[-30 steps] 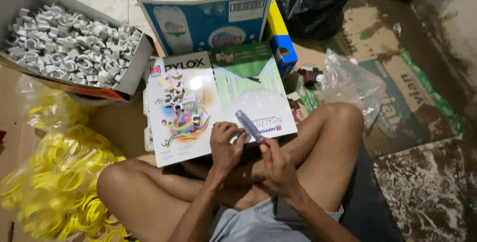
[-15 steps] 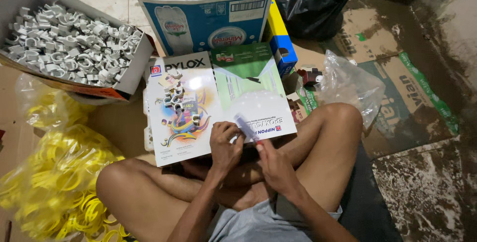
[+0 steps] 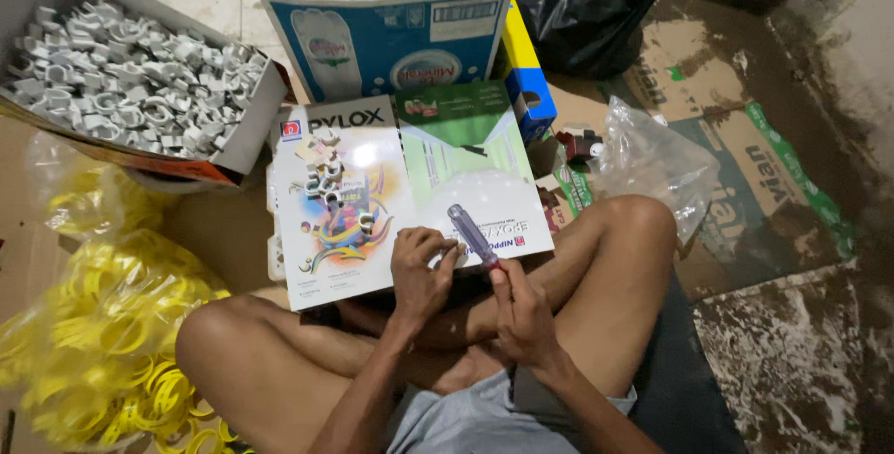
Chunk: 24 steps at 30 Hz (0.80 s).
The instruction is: The person sits on the floor and repeatedly picks up small white plastic electrical components and metal screws, then uses a screwdriver to fasten them together. The person handles the components one at a time, placing the assembled units on a cardboard box in front of them.
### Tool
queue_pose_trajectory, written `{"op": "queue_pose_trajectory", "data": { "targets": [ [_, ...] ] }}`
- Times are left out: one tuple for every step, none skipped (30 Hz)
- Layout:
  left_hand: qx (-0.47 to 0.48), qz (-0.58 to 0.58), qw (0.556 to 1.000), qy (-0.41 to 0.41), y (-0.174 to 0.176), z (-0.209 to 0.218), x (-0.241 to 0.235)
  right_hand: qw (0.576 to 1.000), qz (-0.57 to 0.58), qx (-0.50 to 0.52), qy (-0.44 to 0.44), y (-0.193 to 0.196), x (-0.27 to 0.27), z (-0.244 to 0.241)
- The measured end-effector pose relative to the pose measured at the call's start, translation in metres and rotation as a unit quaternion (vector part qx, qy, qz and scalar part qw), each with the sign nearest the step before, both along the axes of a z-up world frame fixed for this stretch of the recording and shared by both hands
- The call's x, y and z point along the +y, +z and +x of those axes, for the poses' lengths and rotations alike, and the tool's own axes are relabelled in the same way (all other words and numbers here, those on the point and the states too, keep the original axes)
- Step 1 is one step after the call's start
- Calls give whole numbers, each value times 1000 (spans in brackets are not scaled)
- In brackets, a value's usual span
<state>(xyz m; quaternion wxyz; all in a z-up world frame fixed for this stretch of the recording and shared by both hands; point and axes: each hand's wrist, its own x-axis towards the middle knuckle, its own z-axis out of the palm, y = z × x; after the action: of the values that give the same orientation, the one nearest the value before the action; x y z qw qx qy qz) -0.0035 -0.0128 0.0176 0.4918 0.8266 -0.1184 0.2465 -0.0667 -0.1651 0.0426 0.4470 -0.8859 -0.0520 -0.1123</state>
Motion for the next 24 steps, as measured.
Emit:
{"op": "queue_pose_trajectory", "data": {
  "targets": [
    [-1, 1, 1000, -1, -2, 1, 0, 1000, 1, -1, -1, 1, 0, 1],
    [-1, 0, 1000, 0, -4, 1, 0, 998, -29, 56, 9, 2, 1, 3],
    [0, 0, 1000, 1, -6, 1, 0, 992, -58, 114, 20, 3, 1, 3],
    [-1, 0, 1000, 1, -6, -1, 0, 992, -58, 113, 20, 2, 0, 3],
    [1, 4, 1000, 0, -5, 0, 1, 991, -65, 116, 26, 1, -1, 5],
    [3, 7, 1000, -1, -5, 0, 2, 990, -73, 119, 32, -1, -2, 7],
    [3, 7, 1000, 2, -4, 1, 1, 990, -74, 118, 34, 0, -2, 9],
    [-2, 1, 1000, 5, -4, 3, 0, 993, -41, 109, 7, 1, -2, 11],
    [-5, -3, 1000, 5, -5, 3, 0, 994, -6, 103, -25, 1, -2, 11],
    [-3, -3, 1000, 4, -7, 0, 1, 994, -6, 104, -26, -4, -4, 9],
    [-5, -1, 1000, -10, -7, 0, 3, 994, 1, 106, -27, -8, -6, 12],
    [-7, 1, 1000, -23, -7, 1, 5, 994, 8, 107, -27, -11, -7, 14],
    [-8, 1, 1000, -22, -11, 2, 7, 994, 8, 107, -26, -11, -9, 17],
    [14, -14, 999, -29, -14, 3, 9, 993, 19, 111, -27, -10, -11, 21],
    [36, -28, 998, -36, -18, 4, 11, 992, 31, 115, -28, -10, -12, 24],
    [36, -28, 998, -36, -19, 4, 12, 992, 31, 115, -28, -4, -11, 29],
    [40, -25, 998, -40, -19, 5, 14, 994, -22, 104, -29, 1, -10, 34],
    [44, -23, 998, -44, -20, 6, 15, 992, -75, 92, -31, 7, -9, 39],
    [44, -23, 998, -44, -20, 6, 15, 992, -75, 92, -30, 10, -5, 48],
    [47, -25, 998, -46, -19, 6, 15, 989, -130, 63, -25, 14, -2, 56],
    [48, -26, 997, -49, -18, 7, 15, 982, -184, 33, -21, 17, 1, 66],
    [47, -25, 997, -49, -16, 6, 14, 982, -183, 32, -21, 17, 3, 75],
    [47, -27, 997, -47, -15, 6, 14, 978, -208, 1, -5, 16, 7, 86],
    [47, -28, 997, -45, -13, 5, 15, 972, -232, -29, 10, 15, 11, 96]
  ]
}}
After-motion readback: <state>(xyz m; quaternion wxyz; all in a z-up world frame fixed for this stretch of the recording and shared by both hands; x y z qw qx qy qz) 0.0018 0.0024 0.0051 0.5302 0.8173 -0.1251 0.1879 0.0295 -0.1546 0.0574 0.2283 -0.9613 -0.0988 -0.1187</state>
